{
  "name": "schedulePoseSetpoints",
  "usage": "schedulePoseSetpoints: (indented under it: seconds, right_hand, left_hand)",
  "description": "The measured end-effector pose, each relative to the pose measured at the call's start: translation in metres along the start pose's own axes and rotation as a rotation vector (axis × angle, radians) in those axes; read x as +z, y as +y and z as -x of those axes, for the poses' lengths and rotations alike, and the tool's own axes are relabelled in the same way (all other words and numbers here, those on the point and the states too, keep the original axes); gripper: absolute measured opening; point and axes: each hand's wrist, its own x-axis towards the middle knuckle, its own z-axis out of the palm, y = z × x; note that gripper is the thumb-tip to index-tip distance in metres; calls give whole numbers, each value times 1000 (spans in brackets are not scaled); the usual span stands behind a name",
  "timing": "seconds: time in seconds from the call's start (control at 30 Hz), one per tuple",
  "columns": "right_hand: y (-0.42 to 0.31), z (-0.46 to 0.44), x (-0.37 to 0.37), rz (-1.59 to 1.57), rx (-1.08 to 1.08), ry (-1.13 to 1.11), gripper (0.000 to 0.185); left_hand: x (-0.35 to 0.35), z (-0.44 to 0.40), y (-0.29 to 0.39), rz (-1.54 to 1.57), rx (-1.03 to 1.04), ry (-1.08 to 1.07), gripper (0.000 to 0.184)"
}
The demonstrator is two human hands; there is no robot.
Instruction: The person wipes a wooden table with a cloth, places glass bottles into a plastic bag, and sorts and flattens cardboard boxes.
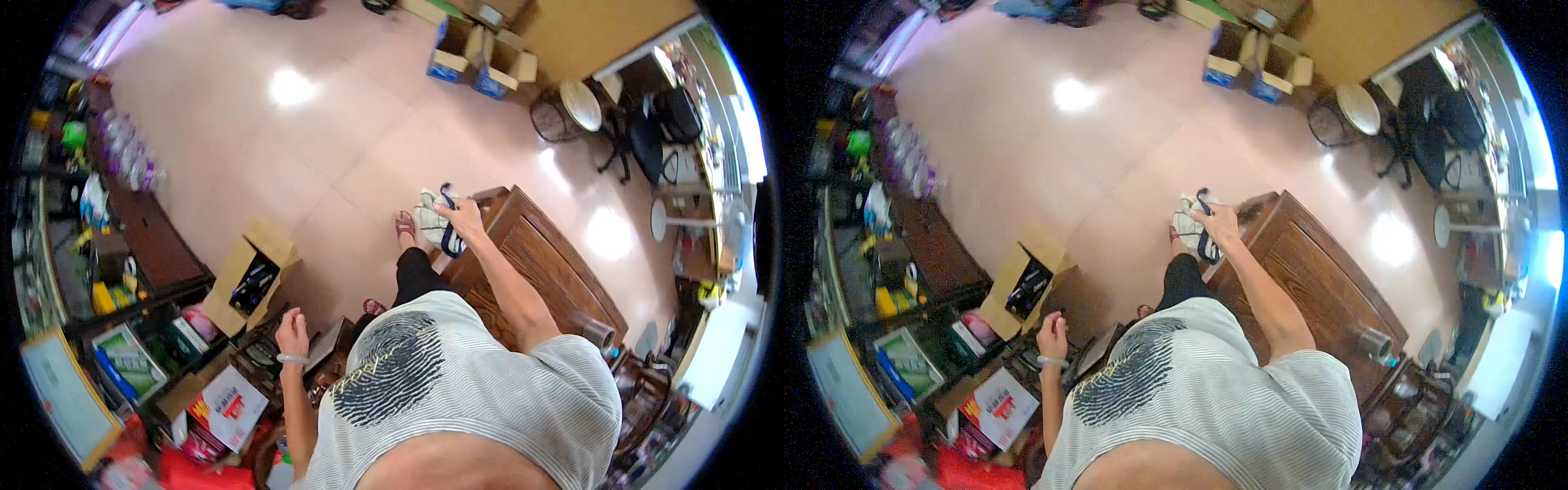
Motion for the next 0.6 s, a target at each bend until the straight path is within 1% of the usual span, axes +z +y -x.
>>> schedulePoseSetpoints:
  seconds: [0.07, 0.1, 0.17, 0.2, 0.23, 0.27, 0.3, 0.37, 0.4, 0.43, 0.5, 0.57, 0.6]
  right_hand:
    - [17, 44, -11, 139, 114, 83, 28]
    - [21, 14, 41, -40, 198, -68, 29]
    - [64, -5, -5, -29, 300, -81, 31]
    - [74, -35, -62, 49, 306, 45, 32]
    - [79, -40, -82, 83, 341, 93, 32]
    - [84, -37, -72, 75, 389, 82, 33]
    - [92, -34, -73, 34, 423, 118, 34]
    - [112, -34, -88, -32, 473, 214, 37]
    - [106, -31, -102, 8, 518, 250, 40]
    - [105, -30, -115, -80, 613, 229, 41]
    - [116, -25, -128, -116, 661, 253, 40]
    - [113, -28, -144, -72, 767, 185, 41]
    - [121, -25, -139, -110, 735, 352, 45]
  left_hand:
    - [6, -4, 3, 144, -59, -90, 20]
    - [-47, -33, 52, -129, -75, -98, 20]
    - [5, -82, 98, -159, 73, -263, 20]
    - [56, -128, 127, -160, 194, -312, 21]
    - [73, -147, 147, -130, 230, -329, 21]
    - [68, -156, 157, -158, 222, -341, 21]
    - [68, -167, 169, -166, 226, -348, 22]
    - [77, -188, 193, -206, 234, -398, 22]
    - [80, -198, 202, -237, 240, -431, 22]
    - [83, -206, 209, -263, 245, -466, 22]
    - [90, -225, 214, -300, 254, -493, 21]
    - [92, -245, 219, -331, 281, -510, 20]
    - [92, -255, 222, -344, 302, -514, 20]
